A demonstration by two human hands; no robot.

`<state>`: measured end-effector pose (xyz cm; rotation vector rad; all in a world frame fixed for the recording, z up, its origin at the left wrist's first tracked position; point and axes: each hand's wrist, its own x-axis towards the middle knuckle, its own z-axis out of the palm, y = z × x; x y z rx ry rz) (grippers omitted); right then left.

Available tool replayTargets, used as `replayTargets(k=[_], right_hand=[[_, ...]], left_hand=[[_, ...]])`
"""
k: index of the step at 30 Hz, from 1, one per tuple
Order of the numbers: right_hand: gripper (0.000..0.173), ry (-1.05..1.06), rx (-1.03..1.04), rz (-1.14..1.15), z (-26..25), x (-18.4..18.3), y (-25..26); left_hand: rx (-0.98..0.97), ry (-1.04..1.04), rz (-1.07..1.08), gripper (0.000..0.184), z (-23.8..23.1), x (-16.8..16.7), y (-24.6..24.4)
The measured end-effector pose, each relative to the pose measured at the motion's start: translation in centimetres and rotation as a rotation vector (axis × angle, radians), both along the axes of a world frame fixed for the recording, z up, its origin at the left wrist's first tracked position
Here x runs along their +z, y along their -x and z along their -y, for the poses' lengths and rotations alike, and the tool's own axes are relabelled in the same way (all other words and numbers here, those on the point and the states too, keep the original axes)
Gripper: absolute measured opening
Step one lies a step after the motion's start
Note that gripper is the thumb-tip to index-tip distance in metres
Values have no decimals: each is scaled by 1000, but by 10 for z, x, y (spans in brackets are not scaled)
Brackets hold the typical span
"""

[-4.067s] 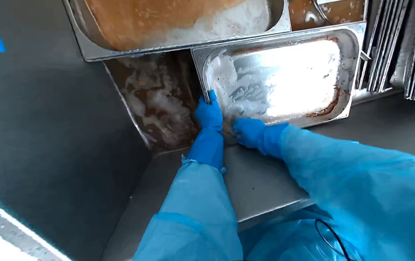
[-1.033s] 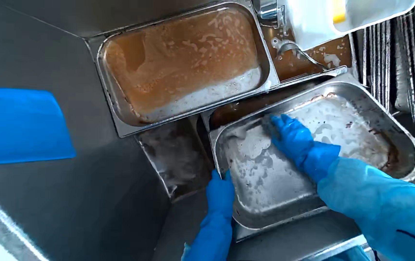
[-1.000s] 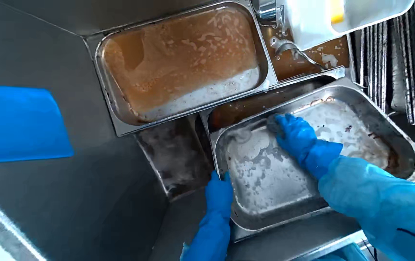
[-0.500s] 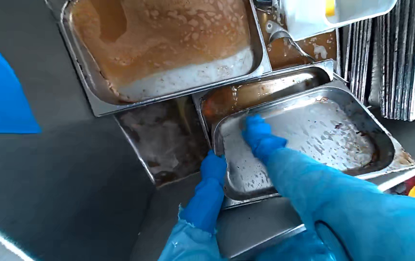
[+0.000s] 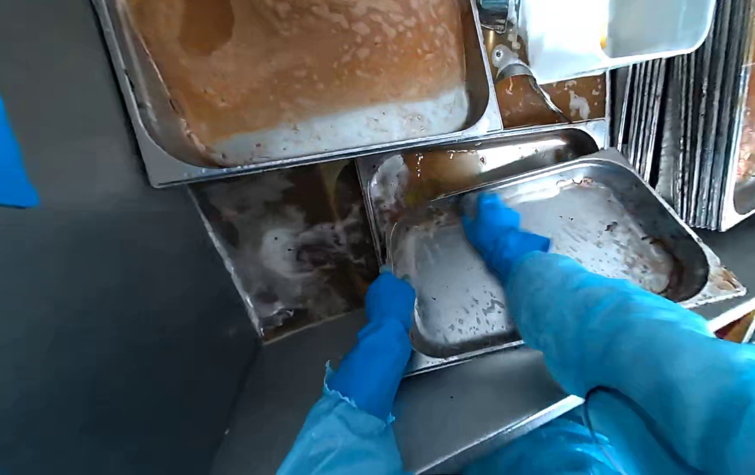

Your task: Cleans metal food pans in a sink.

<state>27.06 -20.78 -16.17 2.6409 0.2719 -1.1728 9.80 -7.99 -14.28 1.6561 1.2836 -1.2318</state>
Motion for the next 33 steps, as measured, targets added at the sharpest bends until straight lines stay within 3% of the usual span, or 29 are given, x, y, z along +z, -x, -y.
replayTargets(k=[4, 7, 11, 17, 19, 23, 26, 28, 31, 33], right_hand=[[50, -218, 126, -182, -65, -32, 55], [55, -179, 189, -164, -31, -22, 20], [64, -20, 49, 27, 24, 5, -29], [55, -182, 101, -145, -36, -25, 23], [53, -263, 133, -208, -53, -37, 36], [50, -463, 370, -451, -40, -38, 42], [54, -473, 484, -434, -42, -37, 41], [47, -406, 341, -295, -52, -36, 43], [54, -297, 61, -137, -70, -36, 37], [56, -279, 25, -116, -73, -37, 34]], left_hand=[[-50, -16, 11, 48, 3, 4, -1], [2, 3, 33, 45, 3, 3, 7], [38, 16, 35, 45, 5, -4, 1], [45, 2, 63, 51, 9, -9, 2], [66, -35, 111, 44, 9, -10, 6], [-6, -8, 85, 41, 7, -5, 4], [-12, -17, 52, 50, 5, -9, 1], [-10, -42, 55, 58, 8, -11, 0], [23, -60, 64, 62, 14, -12, -8], [62, -60, 75, 60, 17, -13, -11]])
